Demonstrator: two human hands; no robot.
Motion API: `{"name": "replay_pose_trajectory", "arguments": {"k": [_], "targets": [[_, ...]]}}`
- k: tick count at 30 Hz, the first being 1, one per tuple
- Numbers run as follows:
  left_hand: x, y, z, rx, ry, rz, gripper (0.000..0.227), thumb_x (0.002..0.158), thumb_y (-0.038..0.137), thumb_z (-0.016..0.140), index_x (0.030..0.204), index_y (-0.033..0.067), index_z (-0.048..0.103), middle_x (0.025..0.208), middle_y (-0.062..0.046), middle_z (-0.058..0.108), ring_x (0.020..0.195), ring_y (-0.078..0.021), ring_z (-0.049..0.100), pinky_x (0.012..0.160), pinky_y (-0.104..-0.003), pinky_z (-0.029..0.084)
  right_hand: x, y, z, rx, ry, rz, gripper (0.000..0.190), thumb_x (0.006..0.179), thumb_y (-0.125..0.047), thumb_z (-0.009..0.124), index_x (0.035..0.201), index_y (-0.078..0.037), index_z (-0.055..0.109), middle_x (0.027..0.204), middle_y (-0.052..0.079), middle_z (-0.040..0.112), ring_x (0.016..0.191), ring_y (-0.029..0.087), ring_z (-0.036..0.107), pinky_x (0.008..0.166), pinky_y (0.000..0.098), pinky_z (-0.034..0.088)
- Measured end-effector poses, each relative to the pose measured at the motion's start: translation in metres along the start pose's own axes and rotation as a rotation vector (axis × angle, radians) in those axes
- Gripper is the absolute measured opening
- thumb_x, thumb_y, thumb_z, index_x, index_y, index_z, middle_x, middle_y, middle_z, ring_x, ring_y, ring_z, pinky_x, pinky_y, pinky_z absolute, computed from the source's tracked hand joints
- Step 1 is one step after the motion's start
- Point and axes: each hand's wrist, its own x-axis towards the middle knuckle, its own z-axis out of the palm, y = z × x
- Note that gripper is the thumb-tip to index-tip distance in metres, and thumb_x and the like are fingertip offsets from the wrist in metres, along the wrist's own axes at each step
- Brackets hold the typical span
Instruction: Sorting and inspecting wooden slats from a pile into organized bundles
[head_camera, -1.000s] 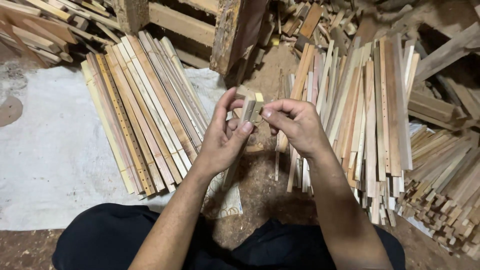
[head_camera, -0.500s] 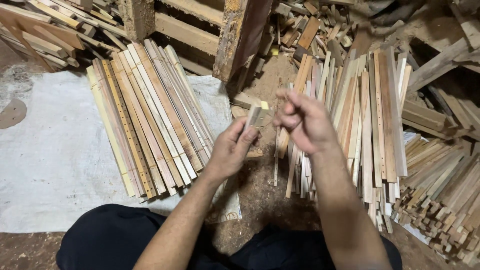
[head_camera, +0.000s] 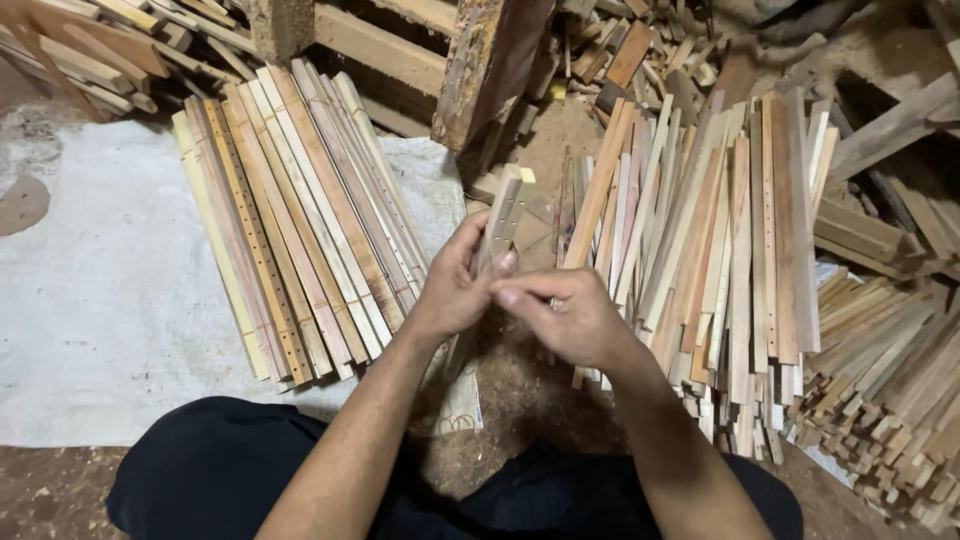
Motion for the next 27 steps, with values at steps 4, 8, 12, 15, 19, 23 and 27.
{"name": "replay_pose_trajectory", "arguments": {"k": [4, 8, 12, 15, 19, 23, 27], "targets": [[0.001, 0.022, -0.007, 0.018, -0.052, 0.001, 0.052, 0.094, 0.019, 0.074, 0.141, 0.0064, 0.055, 0.118, -0.009, 0.066, 0.105, -0.0147, 0.060, 0.096, -0.036, 0.055, -0.025, 0.074, -0.017, 0.299, 0.208, 0.198, 0.017, 0.095, -0.011, 0.065, 0.095, 0.002, 0.076, 0.065, 0.009, 0.061, 0.056, 0.010, 0.047, 0.053, 0.0313, 0.049], [0.001, 0.007, -0.006, 0.027, 0.048, 0.048, 0.022, 0.099, 0.018, 0.069, 0.116, 0.0045, 0.067, 0.080, -0.003, 0.062, 0.073, -0.0100, 0.057, 0.070, -0.027, 0.052, -0.026, 0.116, -0.052, 0.865, 0.370, 0.584, 0.013, 0.093, -0.012, 0.054, 0.082, -0.007, 0.058, 0.062, -0.007, 0.035, 0.040, 0.001, 0.031, 0.044, 0.0217, 0.035], [-0.005, -0.008, 0.020, 0.188, 0.027, 0.095, 0.013, 0.101, 0.017, 0.067, 0.108, 0.0068, 0.069, 0.073, 0.000, 0.060, 0.071, -0.0082, 0.050, 0.065, -0.027, 0.048, 0.010, 0.075, -0.090, 1.033, 0.354, 0.663, 0.009, 0.097, -0.013, 0.055, 0.098, -0.005, 0.060, 0.064, -0.012, 0.043, 0.042, -0.005, 0.034, 0.045, 0.0126, 0.029], [-0.006, -0.013, 0.042, 0.340, 0.063, 0.193, 0.016, 0.097, 0.018, 0.072, 0.109, 0.0079, 0.072, 0.076, -0.009, 0.063, 0.072, -0.0141, 0.060, 0.062, -0.033, 0.048, 0.042, -0.025, -0.096, 0.785, 0.336, 0.518, 0.021, 0.099, -0.015, 0.059, 0.110, 0.001, 0.066, 0.064, -0.010, 0.053, 0.042, -0.007, 0.040, 0.042, 0.0132, 0.037], [-0.005, -0.012, 0.050, 0.383, 0.078, 0.269, 0.017, 0.094, 0.013, 0.074, 0.110, 0.0076, 0.071, 0.093, -0.010, 0.069, 0.083, -0.0228, 0.068, 0.075, -0.035, 0.053, 0.049, -0.070, -0.045, -0.075, 0.129, 0.233, 0.015, 0.094, -0.005, 0.061, 0.094, 0.004, 0.072, 0.060, 0.009, 0.061, 0.039, 0.011, 0.053, 0.039, 0.0262, 0.045], [-0.001, -0.002, 0.033, 0.277, 0.051, 0.192, 0.035, 0.087, 0.011, 0.081, 0.121, 0.0095, 0.070, 0.116, -0.008, 0.073, 0.109, -0.0179, 0.067, 0.100, -0.036, 0.052, 0.024, -0.045, 0.004, -0.541, -0.153, 0.040, 0.017, 0.087, -0.014, 0.058, 0.083, -0.014, 0.074, 0.067, 0.016, 0.070, 0.066, 0.044, 0.068, 0.060, 0.0508, 0.051], [-0.006, 0.000, 0.015, 0.353, 0.162, 0.191, 0.052, 0.094, 0.009, 0.072, 0.142, 0.0029, 0.052, 0.128, -0.026, 0.063, 0.122, -0.0365, 0.062, 0.104, -0.053, 0.049, 0.008, -0.013, -0.011, -0.234, 0.082, -0.011, 0.028, 0.089, 0.001, 0.065, 0.109, -0.009, 0.081, 0.090, 0.018, 0.079, 0.078, 0.034, 0.076, 0.075, 0.0466, 0.058]]}}
